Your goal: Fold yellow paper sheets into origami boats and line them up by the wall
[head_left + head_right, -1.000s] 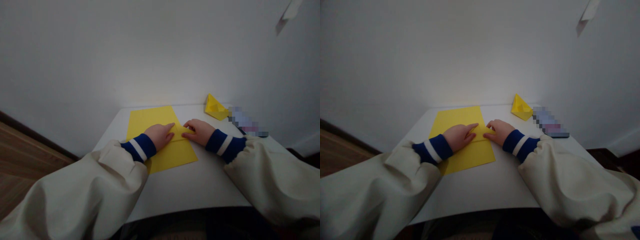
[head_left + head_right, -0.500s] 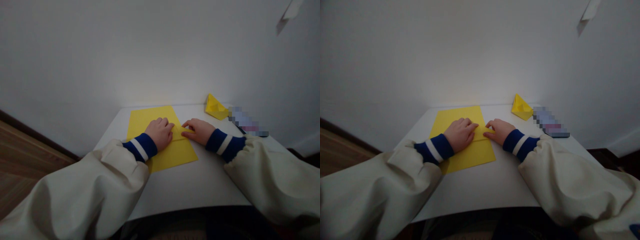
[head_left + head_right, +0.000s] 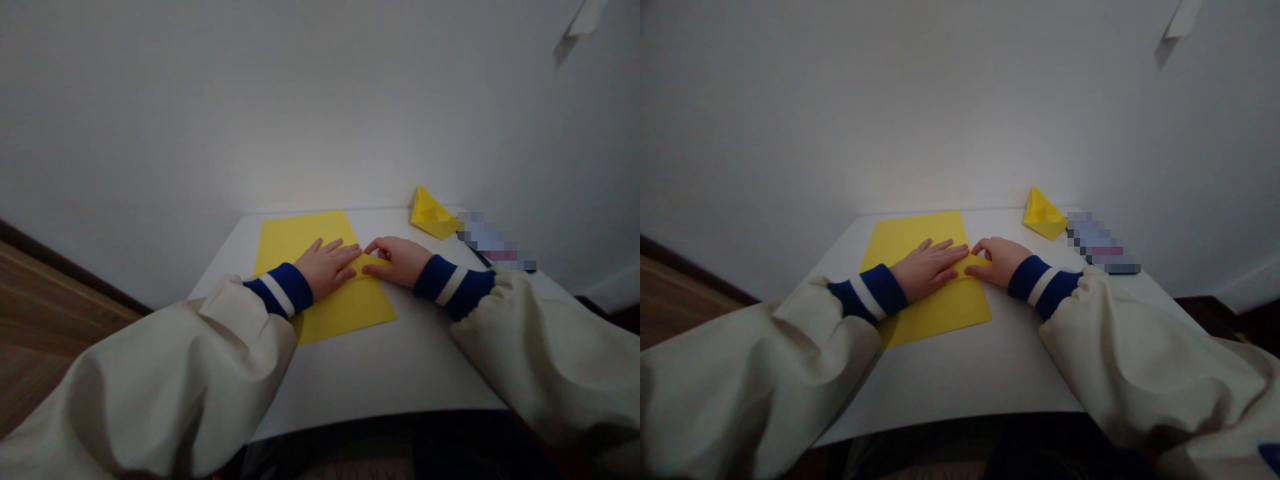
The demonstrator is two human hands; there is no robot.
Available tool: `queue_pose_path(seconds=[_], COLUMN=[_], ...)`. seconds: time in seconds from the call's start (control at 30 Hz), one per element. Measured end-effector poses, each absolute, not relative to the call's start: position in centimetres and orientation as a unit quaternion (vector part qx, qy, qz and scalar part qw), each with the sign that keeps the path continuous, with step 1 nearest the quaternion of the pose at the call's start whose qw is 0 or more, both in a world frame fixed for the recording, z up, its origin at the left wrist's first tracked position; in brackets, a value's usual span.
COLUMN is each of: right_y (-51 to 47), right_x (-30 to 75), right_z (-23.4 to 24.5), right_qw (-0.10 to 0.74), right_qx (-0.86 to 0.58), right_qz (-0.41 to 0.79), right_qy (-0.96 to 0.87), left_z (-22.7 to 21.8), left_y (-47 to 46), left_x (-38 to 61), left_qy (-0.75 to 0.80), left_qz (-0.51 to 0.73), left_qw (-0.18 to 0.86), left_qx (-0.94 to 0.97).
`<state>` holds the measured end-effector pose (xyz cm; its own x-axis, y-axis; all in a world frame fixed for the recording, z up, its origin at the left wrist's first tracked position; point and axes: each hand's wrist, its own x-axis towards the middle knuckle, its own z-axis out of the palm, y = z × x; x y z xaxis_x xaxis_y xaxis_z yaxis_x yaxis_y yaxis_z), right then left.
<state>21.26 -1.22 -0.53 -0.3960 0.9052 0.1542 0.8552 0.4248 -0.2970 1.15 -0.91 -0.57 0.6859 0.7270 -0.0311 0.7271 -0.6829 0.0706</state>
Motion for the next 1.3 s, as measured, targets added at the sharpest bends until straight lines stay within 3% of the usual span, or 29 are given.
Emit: queue_pose_path(seconds=[0.2,0.67,1.13,1.3], right_y=[-1.2,-0.4,0.3,0.2], right_x=[21.0,22.1,23.9,24.0], right_z=[-0.4,-0.6,0.1,0.2], right_qw=[0.141,0.114,-0.027,-0.022], right_qx=[-0.541,-0.527,-0.594,-0.598], right_qz=[0.099,0.153,0.247,0.28], right_qy=[-0.823,-0.828,-0.765,-0.751], left_z=[-0.6,-1.3,-2.3,-2.4], left_y=[-1.2,-0.8,-1.0,-0.9], left_x=[1.5,1.0,0.4,0.4], left_qy=[0.398,0.42,0.408,0.404], left_qz=[0.037,-0.003,-0.025,-0.034], left_qw=[0.025,0.069,0.049,0.048], left_qx=[0.916,0.905,0.911,0.913])
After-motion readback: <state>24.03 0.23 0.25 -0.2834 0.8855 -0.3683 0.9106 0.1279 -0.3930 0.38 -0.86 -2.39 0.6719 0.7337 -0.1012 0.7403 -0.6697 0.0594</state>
